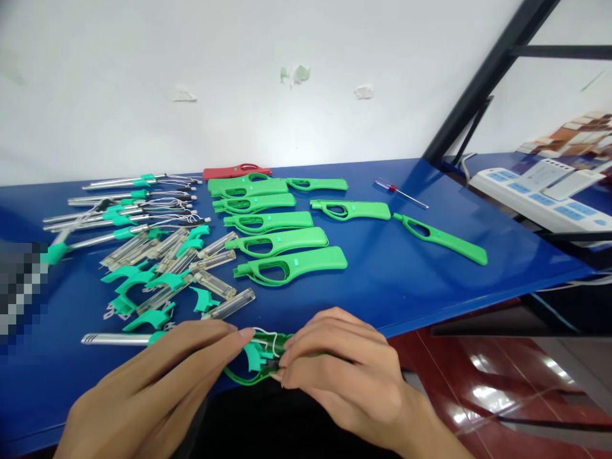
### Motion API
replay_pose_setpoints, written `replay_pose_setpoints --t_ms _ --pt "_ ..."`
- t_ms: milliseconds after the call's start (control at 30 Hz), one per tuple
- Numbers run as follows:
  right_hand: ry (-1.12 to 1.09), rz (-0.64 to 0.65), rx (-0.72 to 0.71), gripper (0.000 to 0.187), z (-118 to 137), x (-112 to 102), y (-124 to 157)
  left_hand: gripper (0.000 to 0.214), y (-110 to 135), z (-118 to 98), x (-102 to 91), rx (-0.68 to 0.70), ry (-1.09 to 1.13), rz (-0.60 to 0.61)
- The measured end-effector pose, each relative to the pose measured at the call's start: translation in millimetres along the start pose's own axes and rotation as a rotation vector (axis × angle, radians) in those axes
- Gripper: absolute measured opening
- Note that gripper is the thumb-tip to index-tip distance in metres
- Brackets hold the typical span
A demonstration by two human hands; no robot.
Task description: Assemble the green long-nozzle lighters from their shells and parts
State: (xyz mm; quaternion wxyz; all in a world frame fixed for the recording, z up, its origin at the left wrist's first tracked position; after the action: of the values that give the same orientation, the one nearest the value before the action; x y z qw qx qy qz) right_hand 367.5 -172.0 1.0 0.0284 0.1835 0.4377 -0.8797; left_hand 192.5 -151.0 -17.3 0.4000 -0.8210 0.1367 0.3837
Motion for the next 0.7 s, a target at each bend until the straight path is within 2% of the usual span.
replay_pose_setpoints --t_ms 167,300,400,500,700 --pt "0.005 0.024 0.007 0.016 -2.3 1.4 2.3 0.043 -0.4 -2.0 -1.4 0.016 -0.011 -0.049" --pt "0.019 0.023 0.015 0.022 -1.6 2.6 -0.5 0.042 -3.4 -3.0 0.1 0.024 -0.02 -0.04" --pt "0.055 0.005 0.073 0.019 -1.6 -1.5 -7.1 0.046 -5.0 -1.5 -0.2 0.011 -0.017 -0.033" --pt "0.195 0.004 0.148 0.015 -3.0 -11.2 -12.6 0.047 -5.3 -1.1 -1.4 0.007 -0.009 -0.038" --pt "0.323 0.124 0.158 0.016 -4.0 -14.3 -9.7 0.046 -6.6 -2.6 -2.0 0.005 -0.012 -0.06"
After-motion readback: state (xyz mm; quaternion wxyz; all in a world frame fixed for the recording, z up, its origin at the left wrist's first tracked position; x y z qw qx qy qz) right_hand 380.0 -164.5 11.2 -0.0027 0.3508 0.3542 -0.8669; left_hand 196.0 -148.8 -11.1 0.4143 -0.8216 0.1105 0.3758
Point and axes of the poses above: each hand's wrist, its own y-axis away from the middle knuckle, its own x-axis out of the palm, z = x × y, the point moved 10 cm from there along -y, towards the middle knuckle, and after that the axes turned 10 degrees about -z, right-handed, at the moved point
